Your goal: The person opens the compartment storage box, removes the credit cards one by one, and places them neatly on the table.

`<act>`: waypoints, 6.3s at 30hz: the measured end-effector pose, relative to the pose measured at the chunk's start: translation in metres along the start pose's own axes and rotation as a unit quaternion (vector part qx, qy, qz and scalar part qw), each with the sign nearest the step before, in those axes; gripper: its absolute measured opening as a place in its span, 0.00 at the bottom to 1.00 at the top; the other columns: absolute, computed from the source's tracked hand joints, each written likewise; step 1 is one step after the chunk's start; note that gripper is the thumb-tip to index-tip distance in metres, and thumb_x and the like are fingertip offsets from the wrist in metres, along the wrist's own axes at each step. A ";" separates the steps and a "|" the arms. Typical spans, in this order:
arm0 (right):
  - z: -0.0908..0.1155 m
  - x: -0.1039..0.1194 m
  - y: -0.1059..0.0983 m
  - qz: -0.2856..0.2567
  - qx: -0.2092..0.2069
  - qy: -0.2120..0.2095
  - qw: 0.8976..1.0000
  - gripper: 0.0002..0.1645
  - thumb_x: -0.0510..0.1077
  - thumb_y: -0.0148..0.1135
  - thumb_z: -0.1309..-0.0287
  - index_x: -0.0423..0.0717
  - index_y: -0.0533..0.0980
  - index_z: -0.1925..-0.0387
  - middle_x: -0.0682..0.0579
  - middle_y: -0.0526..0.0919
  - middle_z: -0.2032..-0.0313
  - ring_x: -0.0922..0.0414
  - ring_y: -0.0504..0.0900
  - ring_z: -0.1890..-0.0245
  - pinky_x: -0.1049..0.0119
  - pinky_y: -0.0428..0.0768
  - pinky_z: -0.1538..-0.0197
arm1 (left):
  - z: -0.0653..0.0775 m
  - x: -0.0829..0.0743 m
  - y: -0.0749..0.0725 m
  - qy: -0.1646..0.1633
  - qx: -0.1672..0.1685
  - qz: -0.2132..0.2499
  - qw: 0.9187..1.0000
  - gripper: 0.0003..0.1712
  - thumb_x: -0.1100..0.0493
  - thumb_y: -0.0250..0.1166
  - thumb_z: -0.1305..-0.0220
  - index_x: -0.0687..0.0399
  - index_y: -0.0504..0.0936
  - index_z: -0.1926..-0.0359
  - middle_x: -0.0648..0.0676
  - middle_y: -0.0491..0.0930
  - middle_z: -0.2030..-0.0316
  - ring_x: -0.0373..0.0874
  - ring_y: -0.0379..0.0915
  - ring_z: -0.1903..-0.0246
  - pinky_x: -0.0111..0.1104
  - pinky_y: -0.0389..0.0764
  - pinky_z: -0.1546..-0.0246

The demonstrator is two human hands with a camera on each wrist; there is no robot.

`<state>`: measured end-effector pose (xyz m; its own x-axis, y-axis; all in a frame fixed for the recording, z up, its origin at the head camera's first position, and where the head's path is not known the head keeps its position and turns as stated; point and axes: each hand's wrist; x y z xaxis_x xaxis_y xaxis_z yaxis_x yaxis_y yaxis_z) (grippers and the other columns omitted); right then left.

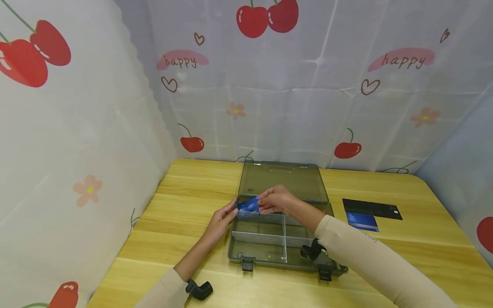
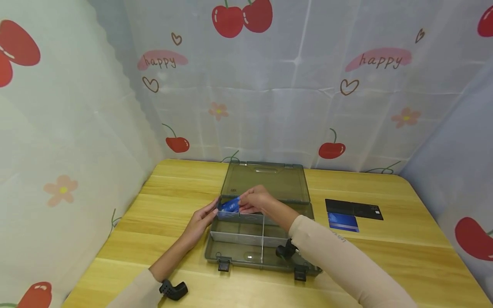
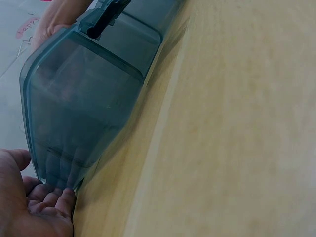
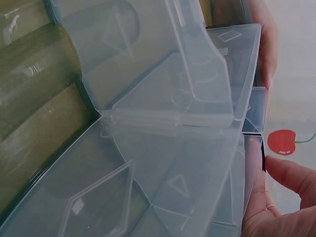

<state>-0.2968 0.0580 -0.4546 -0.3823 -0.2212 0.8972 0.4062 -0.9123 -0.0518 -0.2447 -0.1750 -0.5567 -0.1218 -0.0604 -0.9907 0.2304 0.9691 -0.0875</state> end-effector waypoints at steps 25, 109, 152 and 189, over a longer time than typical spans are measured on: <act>-0.001 -0.001 0.000 0.015 -0.009 -0.004 1.000 0.15 0.29 0.63 0.35 0.28 0.78 0.48 0.36 0.88 0.66 0.52 0.89 0.71 0.58 0.89 0.61 | 0.003 -0.005 0.002 -0.002 -0.004 -0.007 1.000 0.32 0.50 0.55 0.21 0.54 0.61 0.23 0.55 0.57 0.24 0.53 0.56 0.26 0.48 0.64 0.30; 0.088 -0.011 -0.067 -0.069 0.008 -0.104 0.992 0.25 0.34 0.62 0.32 0.24 0.71 0.38 0.47 0.82 0.64 0.57 0.85 0.68 0.63 0.88 0.56 | 0.004 -0.006 0.003 0.005 0.003 0.001 1.000 0.32 0.53 0.54 0.21 0.59 0.60 0.23 0.58 0.56 0.23 0.56 0.52 0.25 0.51 0.64 0.31; 0.138 -0.042 -0.131 -0.136 -0.028 -0.110 0.984 0.18 0.38 0.59 0.28 0.38 0.75 0.40 0.53 0.81 0.51 0.57 0.86 0.55 0.61 0.85 0.48 | 0.004 -0.003 0.002 0.003 0.004 0.012 1.000 0.31 0.53 0.54 0.20 0.55 0.60 0.23 0.53 0.56 0.23 0.52 0.52 0.25 0.47 0.64 0.29; 0.166 -0.095 -0.203 -0.196 -0.047 -0.121 0.972 0.21 0.29 0.50 0.26 0.51 0.87 0.56 0.64 0.83 0.55 0.62 0.86 0.56 0.62 0.87 0.51 | 0.004 -0.004 0.003 0.000 0.000 0.011 1.000 0.33 0.52 0.55 0.21 0.56 0.60 0.23 0.53 0.55 0.23 0.52 0.52 0.25 0.45 0.63 0.29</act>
<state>-0.2052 0.3215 -0.4567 -0.2807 0.2269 0.9326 0.1878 -0.9399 0.2852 -0.2394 -0.1732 -0.5531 -0.1174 -0.0386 -0.9923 0.2329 0.9703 -0.0653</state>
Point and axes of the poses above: each hand's wrist, its own z-axis away from the middle knuckle, its own y-axis out of the palm, x = y × z
